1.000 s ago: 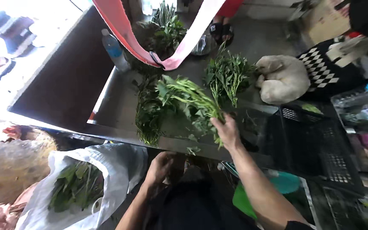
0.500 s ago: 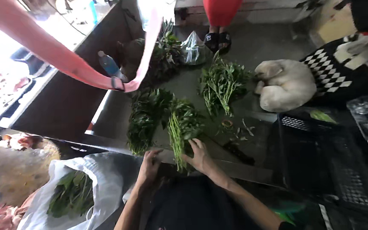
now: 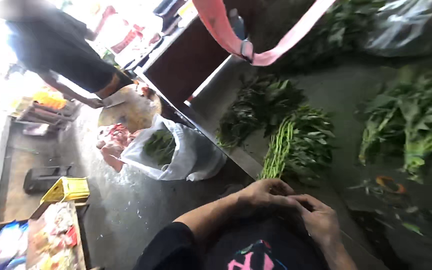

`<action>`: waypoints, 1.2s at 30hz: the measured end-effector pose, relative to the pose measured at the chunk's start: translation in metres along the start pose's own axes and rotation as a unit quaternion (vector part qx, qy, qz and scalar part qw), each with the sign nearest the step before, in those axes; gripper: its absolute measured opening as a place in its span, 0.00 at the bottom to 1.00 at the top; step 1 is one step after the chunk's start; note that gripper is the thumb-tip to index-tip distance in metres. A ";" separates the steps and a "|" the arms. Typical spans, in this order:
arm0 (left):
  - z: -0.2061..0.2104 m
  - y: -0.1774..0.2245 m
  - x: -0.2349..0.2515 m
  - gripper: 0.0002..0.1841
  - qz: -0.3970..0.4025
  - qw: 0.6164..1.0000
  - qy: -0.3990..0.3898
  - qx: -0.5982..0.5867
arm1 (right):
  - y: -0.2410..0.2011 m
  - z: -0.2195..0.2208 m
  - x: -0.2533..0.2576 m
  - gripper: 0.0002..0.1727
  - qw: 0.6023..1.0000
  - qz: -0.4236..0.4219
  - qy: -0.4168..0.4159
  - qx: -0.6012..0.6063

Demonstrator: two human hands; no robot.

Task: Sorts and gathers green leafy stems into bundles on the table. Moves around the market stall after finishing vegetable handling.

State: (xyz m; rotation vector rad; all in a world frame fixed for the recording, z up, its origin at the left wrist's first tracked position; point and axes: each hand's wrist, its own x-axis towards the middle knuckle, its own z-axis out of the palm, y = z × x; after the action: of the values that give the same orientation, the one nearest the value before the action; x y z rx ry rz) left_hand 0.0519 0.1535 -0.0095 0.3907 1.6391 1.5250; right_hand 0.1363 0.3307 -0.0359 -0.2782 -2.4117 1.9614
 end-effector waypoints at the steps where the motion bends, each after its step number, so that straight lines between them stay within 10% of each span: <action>1: 0.000 -0.003 -0.002 0.19 -0.015 0.999 0.018 0.028 | -0.002 0.003 0.002 0.07 1.000 0.014 0.000 -0.014; 9: -0.056 0.012 -0.071 0.11 -0.048 0.978 0.200 0.034 | -0.024 0.013 0.034 0.14 0.987 -0.025 -0.158 -0.030; 15: -0.155 -0.015 -0.123 0.12 -0.079 0.886 0.442 0.113 | -0.023 -0.017 0.055 0.13 0.988 0.055 0.032 -0.138; 22: -0.138 -0.008 -0.028 0.22 -0.106 0.988 0.110 0.026 | -0.031 0.025 0.042 0.21 0.952 0.244 0.039 -0.180; 26: -0.102 -0.019 0.039 0.30 -0.168 0.985 -0.041 0.013 | -0.032 0.071 0.053 0.28 0.919 0.308 0.085 -0.231; 36: -0.115 -0.017 0.082 0.31 -0.169 0.974 -0.019 0.147 | -0.097 0.060 0.069 0.16 0.932 0.027 0.330 0.150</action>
State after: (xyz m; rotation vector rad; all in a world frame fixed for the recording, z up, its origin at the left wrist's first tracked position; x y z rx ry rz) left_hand -0.0769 0.1320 -0.0662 0.2763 1.8006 1.0212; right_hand 0.0486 0.2638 0.0389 -0.8396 -1.6785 1.8192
